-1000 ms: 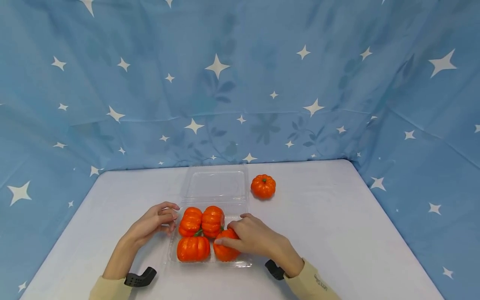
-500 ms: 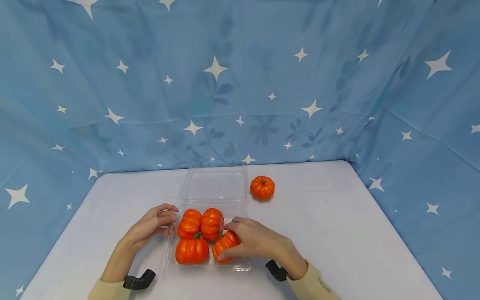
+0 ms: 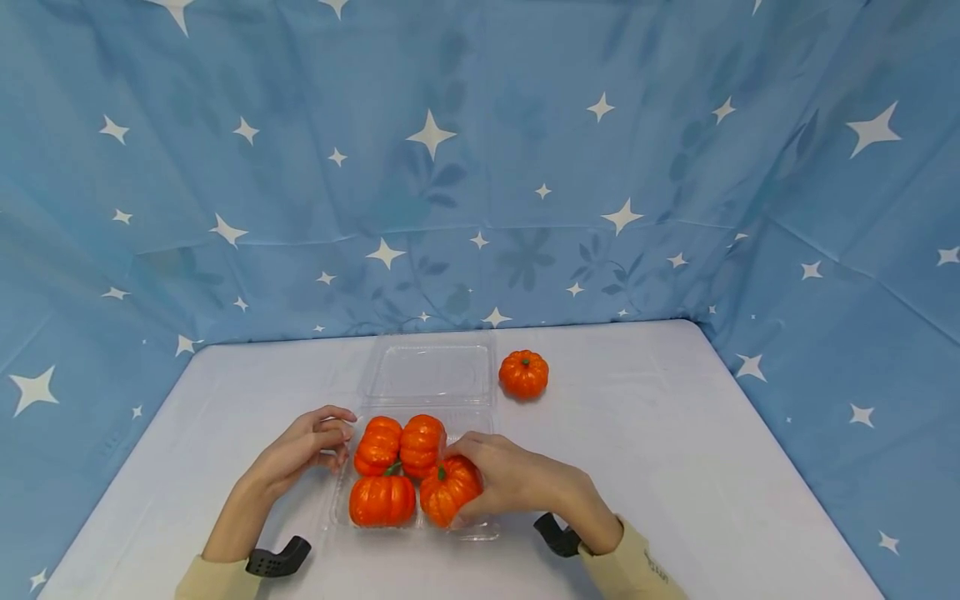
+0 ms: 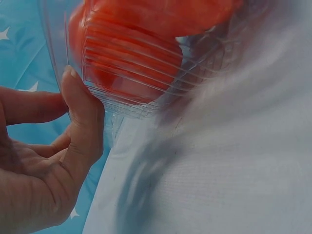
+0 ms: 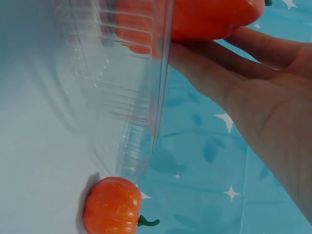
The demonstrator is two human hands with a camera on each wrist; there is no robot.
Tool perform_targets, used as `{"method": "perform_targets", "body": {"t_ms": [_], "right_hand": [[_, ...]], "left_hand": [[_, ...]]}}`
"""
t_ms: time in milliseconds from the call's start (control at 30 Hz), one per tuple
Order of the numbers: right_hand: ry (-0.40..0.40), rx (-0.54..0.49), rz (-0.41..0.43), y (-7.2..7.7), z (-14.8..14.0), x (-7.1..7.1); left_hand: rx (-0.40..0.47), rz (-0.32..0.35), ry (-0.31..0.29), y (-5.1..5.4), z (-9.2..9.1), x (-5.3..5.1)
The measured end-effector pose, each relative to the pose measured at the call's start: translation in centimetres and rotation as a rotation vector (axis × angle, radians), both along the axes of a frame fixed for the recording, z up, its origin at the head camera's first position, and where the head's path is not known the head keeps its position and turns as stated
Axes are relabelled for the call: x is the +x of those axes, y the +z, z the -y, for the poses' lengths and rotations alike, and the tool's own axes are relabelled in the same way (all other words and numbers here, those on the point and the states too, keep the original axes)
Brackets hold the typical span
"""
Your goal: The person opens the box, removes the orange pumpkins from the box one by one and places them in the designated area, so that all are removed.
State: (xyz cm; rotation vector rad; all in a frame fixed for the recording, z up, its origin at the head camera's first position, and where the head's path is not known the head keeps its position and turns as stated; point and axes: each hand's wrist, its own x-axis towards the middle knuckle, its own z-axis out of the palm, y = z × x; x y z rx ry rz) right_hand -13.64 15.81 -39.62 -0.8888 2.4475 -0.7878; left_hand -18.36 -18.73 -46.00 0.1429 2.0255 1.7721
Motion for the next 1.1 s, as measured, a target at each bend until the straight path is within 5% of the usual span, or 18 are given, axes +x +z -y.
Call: {"method": "perform_targets", "body": {"t_ms": [767,1100], "right_hand": [[0.024,0.033,0.016,0.15,0.00,0.39],[0.012,-0.052,-0.076,0.63,-0.86,0.23]], "left_hand": [[0.010,-0.009,-0.009,0.23,0.21,0.20],[0.002,-0.004,-0.007,0.35,-0.02,0.31]]}}
